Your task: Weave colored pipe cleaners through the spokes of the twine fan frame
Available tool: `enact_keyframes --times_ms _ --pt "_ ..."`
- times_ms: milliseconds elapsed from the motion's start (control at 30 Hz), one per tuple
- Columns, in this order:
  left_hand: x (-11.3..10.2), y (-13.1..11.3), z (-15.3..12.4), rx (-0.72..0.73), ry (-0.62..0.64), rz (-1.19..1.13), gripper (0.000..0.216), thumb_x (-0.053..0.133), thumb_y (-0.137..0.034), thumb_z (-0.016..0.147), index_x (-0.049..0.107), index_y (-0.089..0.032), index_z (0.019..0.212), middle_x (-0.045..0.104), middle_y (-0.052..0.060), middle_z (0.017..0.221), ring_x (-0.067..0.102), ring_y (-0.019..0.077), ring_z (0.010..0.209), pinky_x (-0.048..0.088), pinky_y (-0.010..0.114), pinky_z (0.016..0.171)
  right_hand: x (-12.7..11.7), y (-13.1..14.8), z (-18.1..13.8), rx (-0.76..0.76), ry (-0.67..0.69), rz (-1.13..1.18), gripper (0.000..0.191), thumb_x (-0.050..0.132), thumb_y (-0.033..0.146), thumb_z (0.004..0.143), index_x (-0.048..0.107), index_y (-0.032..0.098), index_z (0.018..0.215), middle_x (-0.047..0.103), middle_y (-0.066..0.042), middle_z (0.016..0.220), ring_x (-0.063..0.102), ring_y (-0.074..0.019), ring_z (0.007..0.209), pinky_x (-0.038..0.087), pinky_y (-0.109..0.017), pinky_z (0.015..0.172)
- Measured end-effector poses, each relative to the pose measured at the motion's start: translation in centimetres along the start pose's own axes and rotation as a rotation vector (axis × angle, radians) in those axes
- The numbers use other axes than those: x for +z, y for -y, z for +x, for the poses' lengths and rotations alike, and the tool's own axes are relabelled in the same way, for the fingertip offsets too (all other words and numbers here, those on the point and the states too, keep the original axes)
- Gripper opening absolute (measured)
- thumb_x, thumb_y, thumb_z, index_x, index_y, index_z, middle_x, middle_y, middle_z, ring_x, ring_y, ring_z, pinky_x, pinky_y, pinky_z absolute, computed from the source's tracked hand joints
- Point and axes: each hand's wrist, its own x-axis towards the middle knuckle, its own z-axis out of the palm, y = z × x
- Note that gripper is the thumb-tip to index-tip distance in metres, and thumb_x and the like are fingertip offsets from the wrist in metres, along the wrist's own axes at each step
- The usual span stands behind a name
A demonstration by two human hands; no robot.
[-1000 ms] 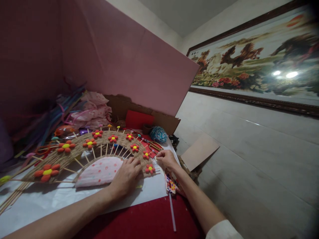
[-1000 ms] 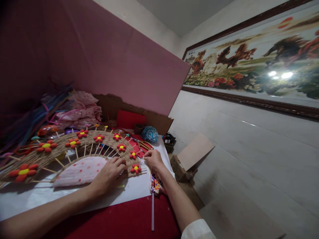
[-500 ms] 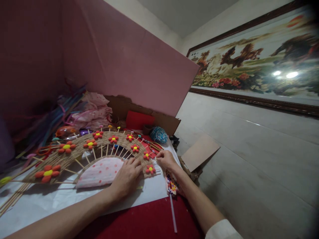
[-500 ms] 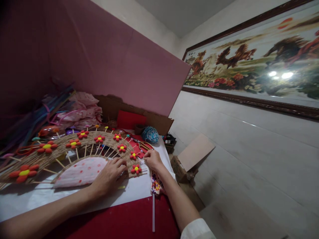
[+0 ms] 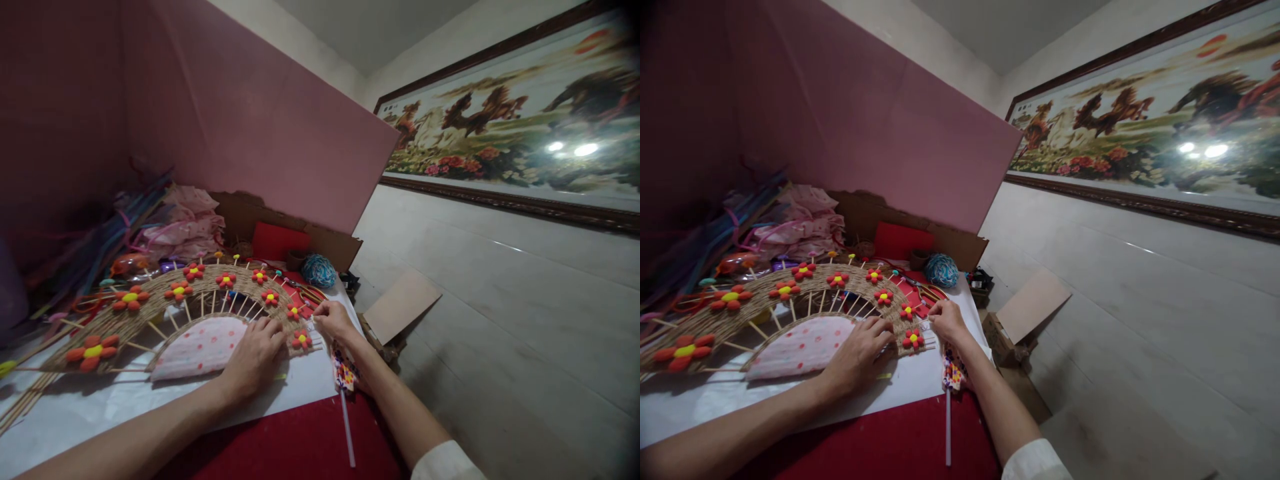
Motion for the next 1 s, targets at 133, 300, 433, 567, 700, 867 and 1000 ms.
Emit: enact_keyframes --times_ms 133,300,433,567,700,867,1000 --pt "0.13 0.14 0.01 0.002 0.001 -0.001 0.014 0.045 -0.014 0.084 0.058 -0.018 0.078 0.057 0.007 0.091 0.046 0.0223 0.087 0.039 0.038 0.075 -0.03 0.01 0.00 -0.002 -0.001 0.005 0.010 0.059 0.013 0.060 0.068 0.016 0.061 0.069 -0.002 0.064 0.061 -0.0153 0.063 0.043 -0.021 0.058" --pt "-0.02 0.07 0.03 0.005 0.013 -0.003 0.013 0.046 -0.014 0.084 0.058 -0.018 0.080 0.057 0.007 0.092 0.045 0.0221 0.087 0.039 0.037 0.075 0.03 -0.02 0.02 0.001 0.000 0.005 0.010 0.058 0.013 0.060 0.068 0.016 0.061 0.069 -0.002 0.064 0.061 -0.0150 0.063 0.043 -0.021 0.058" --pt "-0.07 -0.07 0.01 0.003 0.000 -0.002 0.014 0.046 -0.012 0.083 0.058 -0.018 0.079 0.057 0.007 0.090 0.046 0.0221 0.086 0.039 0.037 0.075 0.07 -0.01 0.03 0.000 0.000 0.002 0.012 0.057 0.011 0.060 0.067 0.017 0.061 0.069 -0.002 0.064 0.061 -0.0148 0.064 0.043 -0.021 0.058" --pt "-0.10 -0.14 0.03 0.002 0.002 -0.005 0.015 0.046 -0.012 0.083 0.059 -0.018 0.080 0.057 0.007 0.090 0.046 0.0226 0.088 0.038 0.037 0.076 0.05 0.07 -0.01 0.001 0.000 0.004 0.012 0.057 0.011 0.060 0.067 0.017 0.060 0.068 -0.001 0.062 0.061 -0.0151 0.064 0.043 -0.021 0.059" --pt "-0.14 -0.06 0.06 -0.004 0.011 -0.010 0.015 0.046 -0.014 0.084 0.059 -0.018 0.081 0.057 0.007 0.092 0.046 0.0226 0.088 0.038 0.037 0.076 -0.02 0.11 -0.07 -0.007 -0.006 0.020 0.011 0.058 0.012 0.061 0.067 0.016 0.062 0.068 -0.002 0.064 0.060 -0.0153 0.064 0.043 -0.022 0.059" --pt "-0.05 0.05 -0.02 -0.001 0.016 -0.003 0.014 0.046 -0.014 0.085 0.059 -0.018 0.081 0.057 0.007 0.092 0.046 0.0226 0.088 0.039 0.037 0.076 -0.18 -0.15 -0.07 -0.027 0.009 0.053 0.010 0.059 0.013 0.061 0.068 0.016 0.065 0.068 -0.002 0.065 0.061 -0.0152 0.064 0.044 -0.022 0.060" --pt "-0.05 0.01 -0.04 0.004 0.018 -0.003 0.015 0.045 -0.014 0.085 0.059 -0.018 0.079 0.057 0.007 0.091 0.046 0.0222 0.087 0.039 0.037 0.075 -0.56 -0.48 -0.04 -0.028 0.021 0.077 0.015 0.057 0.011 0.062 0.069 0.017 0.067 0.069 -0.001 0.066 0.062 -0.0155 0.065 0.045 -0.022 0.060"
